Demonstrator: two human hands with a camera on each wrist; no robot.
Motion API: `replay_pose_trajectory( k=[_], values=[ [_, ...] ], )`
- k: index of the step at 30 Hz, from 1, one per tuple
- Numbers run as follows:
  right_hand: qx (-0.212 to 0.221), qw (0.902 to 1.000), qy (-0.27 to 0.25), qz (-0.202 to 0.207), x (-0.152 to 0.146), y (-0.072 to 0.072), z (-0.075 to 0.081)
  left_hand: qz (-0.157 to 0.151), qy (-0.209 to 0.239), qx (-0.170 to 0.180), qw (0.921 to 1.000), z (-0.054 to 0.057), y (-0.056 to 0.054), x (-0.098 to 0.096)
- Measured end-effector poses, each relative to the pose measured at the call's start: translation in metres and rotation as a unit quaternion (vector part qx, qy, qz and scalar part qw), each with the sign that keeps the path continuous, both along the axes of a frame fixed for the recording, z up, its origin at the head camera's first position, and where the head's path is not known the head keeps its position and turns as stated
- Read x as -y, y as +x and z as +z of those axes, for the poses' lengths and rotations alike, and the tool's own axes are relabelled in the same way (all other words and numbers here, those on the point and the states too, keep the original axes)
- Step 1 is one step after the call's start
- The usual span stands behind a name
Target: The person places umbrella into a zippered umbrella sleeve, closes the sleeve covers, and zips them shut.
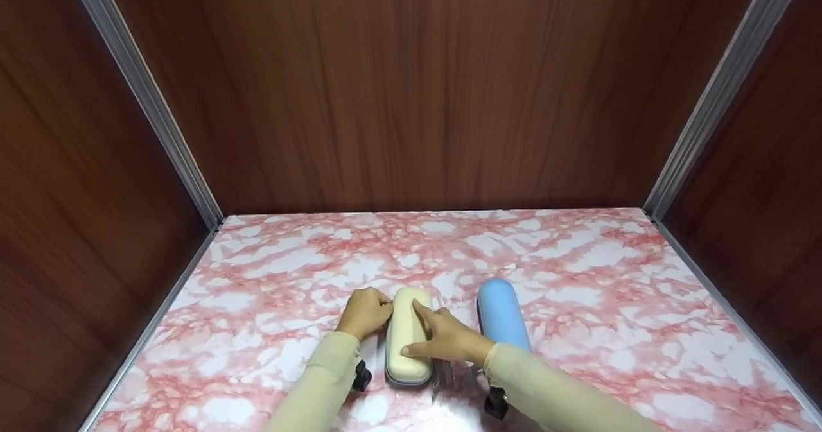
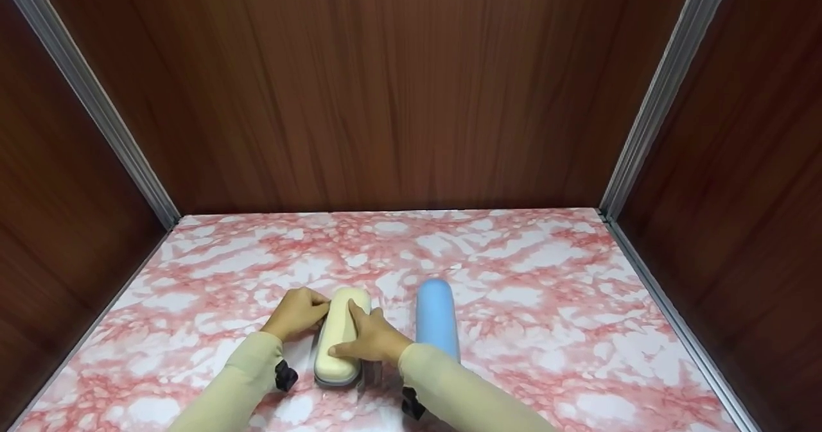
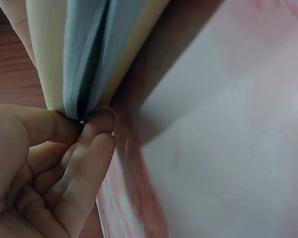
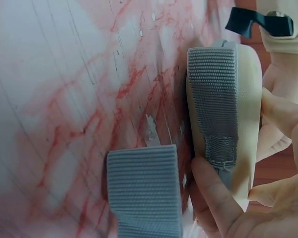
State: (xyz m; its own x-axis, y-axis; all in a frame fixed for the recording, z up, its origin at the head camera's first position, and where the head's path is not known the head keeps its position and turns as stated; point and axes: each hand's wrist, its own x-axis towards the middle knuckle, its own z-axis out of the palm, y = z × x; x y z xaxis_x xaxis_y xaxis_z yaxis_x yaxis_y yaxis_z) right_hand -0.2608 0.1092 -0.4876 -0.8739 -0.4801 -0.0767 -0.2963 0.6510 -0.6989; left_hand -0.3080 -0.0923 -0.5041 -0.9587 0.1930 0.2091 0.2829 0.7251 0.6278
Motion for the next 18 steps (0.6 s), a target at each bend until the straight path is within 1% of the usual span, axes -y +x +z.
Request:
replay_pose_trajectory(
  k=[4,6,9,11,14,16,18],
  values=[
    [0.003,1.0,0.0,0.0,0.0,0.0012,-0.0002,-0.021,-0.03,-0.022,0.9991,0.0003,0.0005,0.002],
    [0.007,1.0,0.001,-0.002,-0.0003,0.0018,0.0,-0.03,-0.041,-0.027,0.9983,0.0003,0.0003,0.0031],
    [0.013,0.9999,-0.003,-0.006,-0.0011,0.0027,0.0002,-0.038,-0.034,-0.018,0.9986,0.0,0.0002,0.004],
    [0.015,0.9998,-0.007,-0.009,-0.0015,0.0034,0.0004,-0.036,-0.021,-0.007,0.9991,-0.0007,-0.0002,0.0043],
    [0.02,0.9996,-0.015,-0.014,-0.0017,0.0043,-0.0001,-0.023,0.023,0.035,0.9989,-0.0028,-0.0004,0.0045],
    [0.021,0.9994,-0.02,-0.015,-0.0018,0.0052,0.0002,-0.013,0.06,0.067,0.9959,-0.0051,-0.0011,0.0045],
    [0.019,0.9994,-0.024,-0.014,-0.002,0.0059,0.0001,0.002,0.098,0.102,0.9899,-0.0073,-0.0012,0.0035]
  ],
)
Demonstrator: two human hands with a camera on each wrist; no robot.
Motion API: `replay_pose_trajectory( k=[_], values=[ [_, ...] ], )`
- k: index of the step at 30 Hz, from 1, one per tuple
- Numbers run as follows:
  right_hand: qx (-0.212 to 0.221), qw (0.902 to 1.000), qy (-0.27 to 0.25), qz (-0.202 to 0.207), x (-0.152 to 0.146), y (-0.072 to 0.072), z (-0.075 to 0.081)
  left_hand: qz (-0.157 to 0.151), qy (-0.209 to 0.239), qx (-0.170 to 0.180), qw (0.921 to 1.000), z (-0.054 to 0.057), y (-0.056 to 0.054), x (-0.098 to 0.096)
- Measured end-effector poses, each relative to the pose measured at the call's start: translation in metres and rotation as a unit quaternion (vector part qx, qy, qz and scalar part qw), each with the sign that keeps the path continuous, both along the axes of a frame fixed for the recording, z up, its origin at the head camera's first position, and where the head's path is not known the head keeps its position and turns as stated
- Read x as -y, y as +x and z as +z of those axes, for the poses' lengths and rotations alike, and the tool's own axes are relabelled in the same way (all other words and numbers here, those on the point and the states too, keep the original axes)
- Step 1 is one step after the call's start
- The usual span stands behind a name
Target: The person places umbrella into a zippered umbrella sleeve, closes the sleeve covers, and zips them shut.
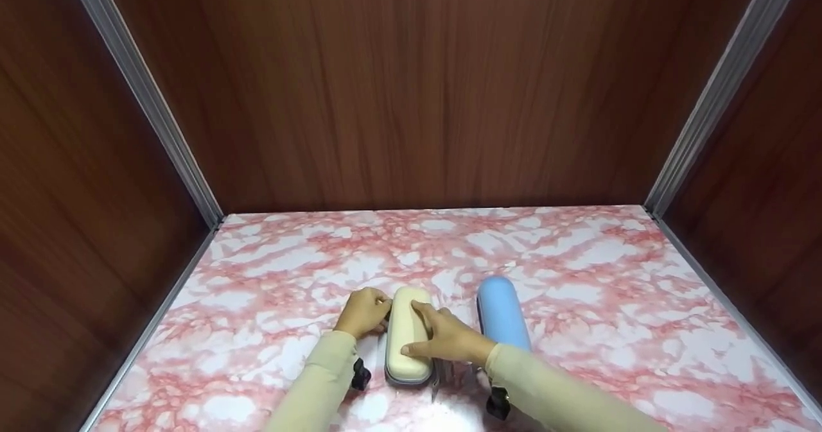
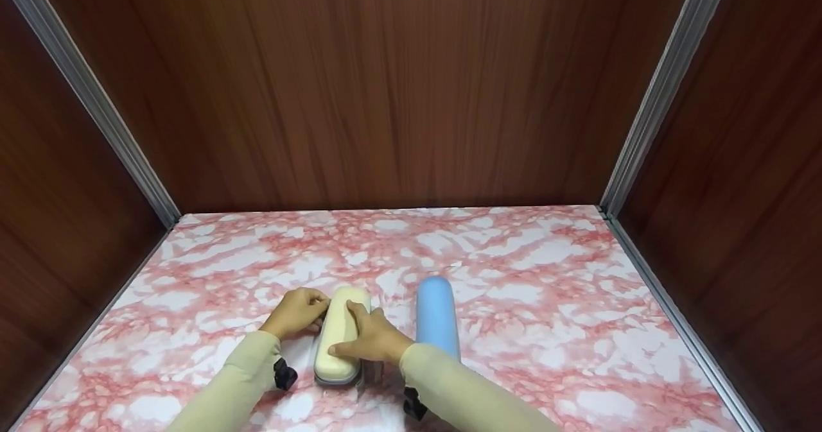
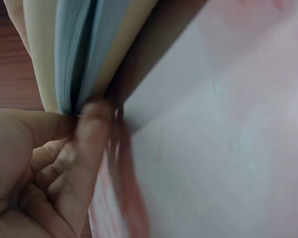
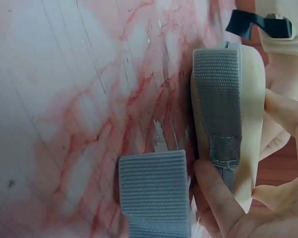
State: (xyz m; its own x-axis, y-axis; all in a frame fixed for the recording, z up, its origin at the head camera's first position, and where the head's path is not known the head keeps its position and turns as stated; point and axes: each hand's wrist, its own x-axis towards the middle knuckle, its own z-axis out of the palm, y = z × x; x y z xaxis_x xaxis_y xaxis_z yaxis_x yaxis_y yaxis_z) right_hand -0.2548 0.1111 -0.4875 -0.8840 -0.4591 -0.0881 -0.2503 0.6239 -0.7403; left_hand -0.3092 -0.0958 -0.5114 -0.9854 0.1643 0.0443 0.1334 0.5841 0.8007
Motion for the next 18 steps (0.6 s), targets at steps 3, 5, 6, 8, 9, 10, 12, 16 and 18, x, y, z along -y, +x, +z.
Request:
replay_pose_trajectory(
  k=[3,5,6,8,9,10,12,16,18],
  values=[
    [-0.009,0.9999,0.0,0.006,0.0,0.0007,0.0009,0.021,0.032,0.024,0.999,-0.0024,-0.0016,-0.0027],
    [-0.014,0.9998,0.004,0.01,0.0001,0.001,0.0009,0.034,0.039,0.028,0.9982,-0.0034,-0.0025,-0.0047],
    [-0.013,0.9998,0.006,0.013,0.0004,0.0015,0.0009,0.038,0.042,0.029,0.998,-0.0037,-0.003,-0.0053],
    [-0.005,0.9998,0.017,0.013,0.0009,0.0024,0.0003,0.037,0.042,0.022,0.9982,-0.0045,-0.0034,-0.0059],
    [-0.004,0.9997,0.021,0.014,0.0012,0.0031,0.0002,0.033,0.042,0.021,0.9983,-0.0047,-0.0034,-0.0058],
    [-0.001,0.9996,0.024,0.014,0.0015,0.0038,0.0,0.026,0.04,0.019,0.9987,-0.005,-0.0033,-0.0055],
    [0.004,0.9995,0.027,0.013,0.0022,0.0051,-0.0004,0.006,0.033,0.015,0.9993,-0.0057,-0.0027,-0.004],
    [0.006,0.9997,0.024,0.008,0.0035,0.0067,-0.0006,-0.041,0.011,0.01,0.9991,-0.0073,-0.0018,0.0001],
    [0.006,0.9996,0.026,0.005,0.0041,0.0067,-0.0007,-0.055,0.002,0.008,0.9984,-0.0074,-0.0014,0.0021]
  ],
)
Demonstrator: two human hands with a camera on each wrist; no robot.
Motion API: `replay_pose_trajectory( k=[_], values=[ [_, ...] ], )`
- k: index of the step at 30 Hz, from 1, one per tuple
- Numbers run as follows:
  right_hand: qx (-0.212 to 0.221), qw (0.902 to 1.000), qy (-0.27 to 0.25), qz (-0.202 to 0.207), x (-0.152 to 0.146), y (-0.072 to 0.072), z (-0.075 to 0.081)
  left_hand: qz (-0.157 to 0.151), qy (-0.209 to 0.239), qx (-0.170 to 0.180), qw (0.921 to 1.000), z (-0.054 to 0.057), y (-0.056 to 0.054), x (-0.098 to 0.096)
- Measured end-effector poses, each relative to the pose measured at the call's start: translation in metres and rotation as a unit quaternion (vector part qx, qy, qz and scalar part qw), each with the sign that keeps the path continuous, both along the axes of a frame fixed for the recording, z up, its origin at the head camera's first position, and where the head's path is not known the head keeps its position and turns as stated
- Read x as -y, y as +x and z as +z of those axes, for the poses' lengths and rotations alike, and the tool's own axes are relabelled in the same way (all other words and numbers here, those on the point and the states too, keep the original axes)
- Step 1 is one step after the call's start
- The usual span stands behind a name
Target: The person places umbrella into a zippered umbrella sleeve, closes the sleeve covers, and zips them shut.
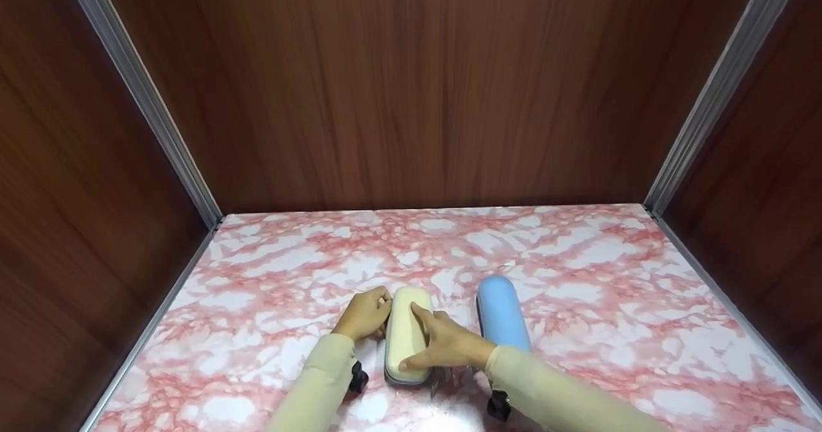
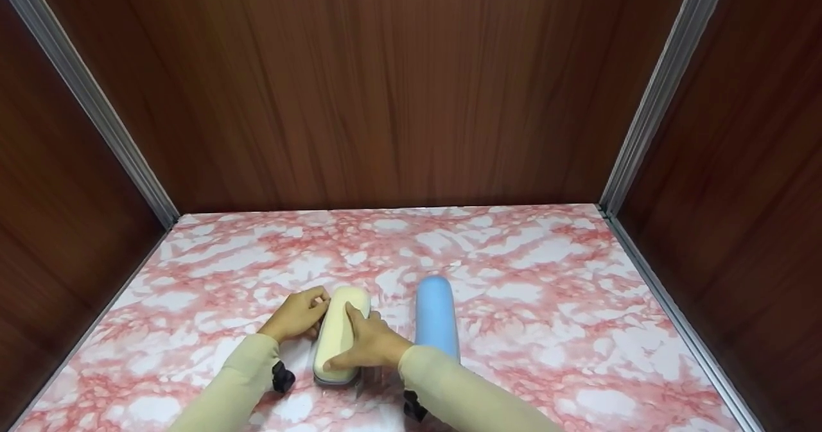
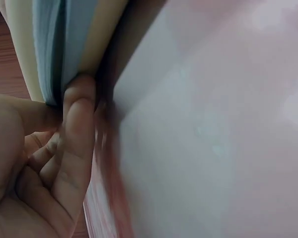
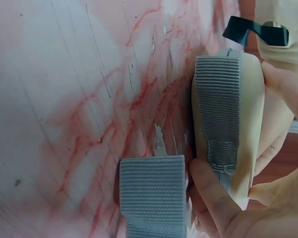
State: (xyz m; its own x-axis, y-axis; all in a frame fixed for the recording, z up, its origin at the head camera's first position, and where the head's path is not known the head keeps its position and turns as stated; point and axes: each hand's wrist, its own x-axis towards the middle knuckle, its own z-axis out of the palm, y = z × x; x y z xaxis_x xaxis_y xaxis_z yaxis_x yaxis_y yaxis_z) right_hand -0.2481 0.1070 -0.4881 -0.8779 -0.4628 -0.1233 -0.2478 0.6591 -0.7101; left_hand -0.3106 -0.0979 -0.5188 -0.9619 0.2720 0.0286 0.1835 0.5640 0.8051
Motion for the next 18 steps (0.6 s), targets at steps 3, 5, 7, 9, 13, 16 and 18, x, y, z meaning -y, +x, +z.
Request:
replay_pose_trajectory(
  k=[3,5,7,9,13,16,18],
  values=[
    [-0.002,1.0,0.004,0.0,0.0002,-0.0004,-0.0005,-0.008,-0.012,-0.003,0.9999,0.0005,0.0006,0.0019],
    [-0.006,1.0,0.006,0.002,-0.0002,-0.0008,-0.0008,-0.014,-0.017,-0.012,0.9997,0.0014,0.0013,0.0028],
    [-0.008,0.9999,0.006,0.004,-0.0005,-0.001,-0.0011,-0.018,-0.026,-0.022,0.9992,0.0031,0.0021,0.0039],
    [-0.01,0.9999,0.006,0.005,-0.0005,-0.0011,-0.0006,-0.023,-0.031,-0.027,0.9989,0.0047,0.003,0.0051],
    [-0.008,0.9999,0.008,0.005,-0.0008,-0.0017,-0.0004,-0.03,-0.032,-0.022,0.9988,0.0053,0.0044,0.0072],
    [-0.005,0.9999,0.008,0.006,-0.0008,-0.002,-0.0009,-0.03,-0.029,-0.022,0.9989,0.004,0.0054,0.0085],
    [-0.003,1.0,0.007,0.006,-0.0008,-0.0023,-0.0015,-0.03,-0.032,-0.028,0.9986,0.0034,0.0057,0.0087]
  ],
)
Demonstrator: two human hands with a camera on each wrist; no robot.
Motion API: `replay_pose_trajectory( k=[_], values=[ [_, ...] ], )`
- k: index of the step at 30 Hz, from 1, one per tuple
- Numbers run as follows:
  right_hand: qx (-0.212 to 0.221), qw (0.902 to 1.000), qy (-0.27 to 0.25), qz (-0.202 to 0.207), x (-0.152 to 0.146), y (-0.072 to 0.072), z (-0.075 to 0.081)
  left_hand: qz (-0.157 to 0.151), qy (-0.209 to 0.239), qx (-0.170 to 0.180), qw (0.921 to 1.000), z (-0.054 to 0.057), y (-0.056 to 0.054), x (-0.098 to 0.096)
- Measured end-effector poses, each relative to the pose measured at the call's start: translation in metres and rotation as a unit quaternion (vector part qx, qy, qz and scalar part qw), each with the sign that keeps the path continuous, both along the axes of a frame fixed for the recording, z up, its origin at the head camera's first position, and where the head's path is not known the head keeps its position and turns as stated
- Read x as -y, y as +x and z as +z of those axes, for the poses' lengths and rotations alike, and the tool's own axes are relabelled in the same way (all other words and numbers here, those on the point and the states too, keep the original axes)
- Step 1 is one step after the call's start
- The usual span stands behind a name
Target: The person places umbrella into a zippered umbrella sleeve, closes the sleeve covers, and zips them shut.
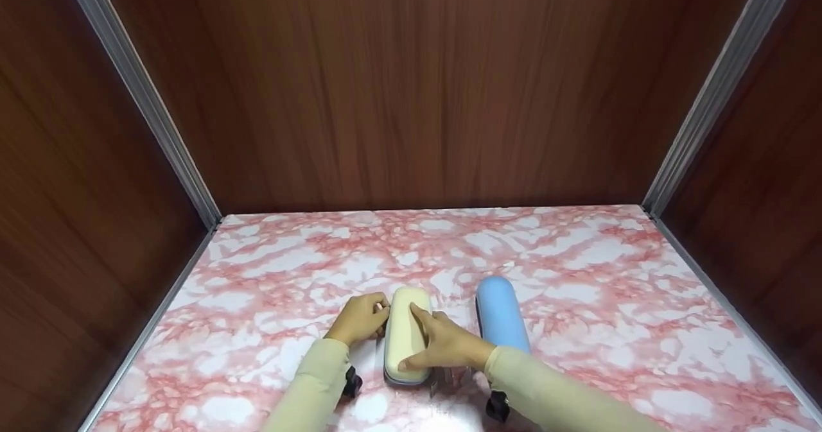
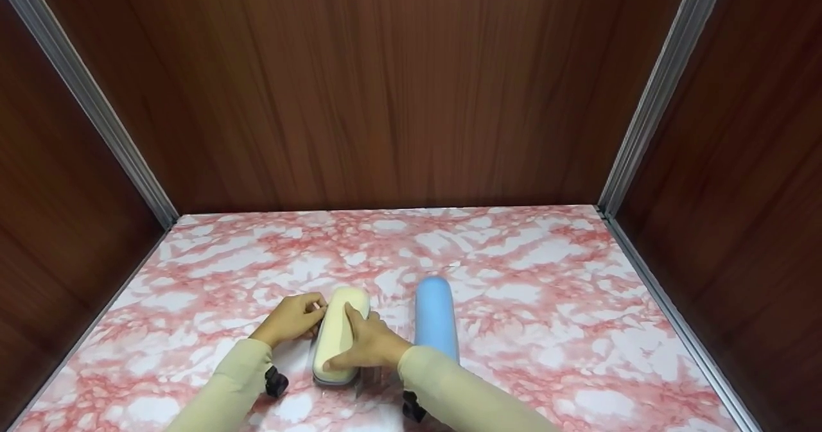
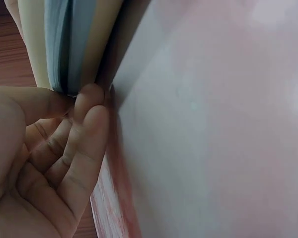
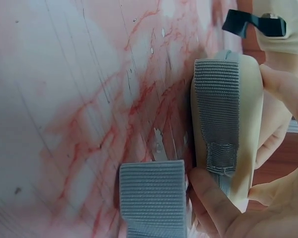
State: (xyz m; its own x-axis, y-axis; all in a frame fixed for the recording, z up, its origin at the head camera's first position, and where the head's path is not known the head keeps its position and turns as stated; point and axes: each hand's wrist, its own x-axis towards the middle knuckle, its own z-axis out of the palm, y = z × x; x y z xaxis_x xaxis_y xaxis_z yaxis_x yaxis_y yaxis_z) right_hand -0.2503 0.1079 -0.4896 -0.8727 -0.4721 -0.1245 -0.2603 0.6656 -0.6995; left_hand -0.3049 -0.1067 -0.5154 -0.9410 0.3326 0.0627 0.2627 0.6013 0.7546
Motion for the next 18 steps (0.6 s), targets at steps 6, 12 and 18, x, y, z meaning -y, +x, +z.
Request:
replay_pose_trajectory(
  k=[6,12,18],
  values=[
    [0.003,1.0,0.0,0.0,0.001,0.0,0.0,0.004,-0.019,-0.018,0.9996,0.002,0.003,0.0],
    [-0.011,0.9999,0.005,0.002,0.0,0.0,0.002,-0.005,-0.039,-0.044,0.9982,0.003,0.007,0.002],
    [-0.006,1.0,0.006,0.001,0.001,0.001,0.001,-0.011,-0.045,-0.058,0.9972,0.001,0.011,0.003]
  ],
)
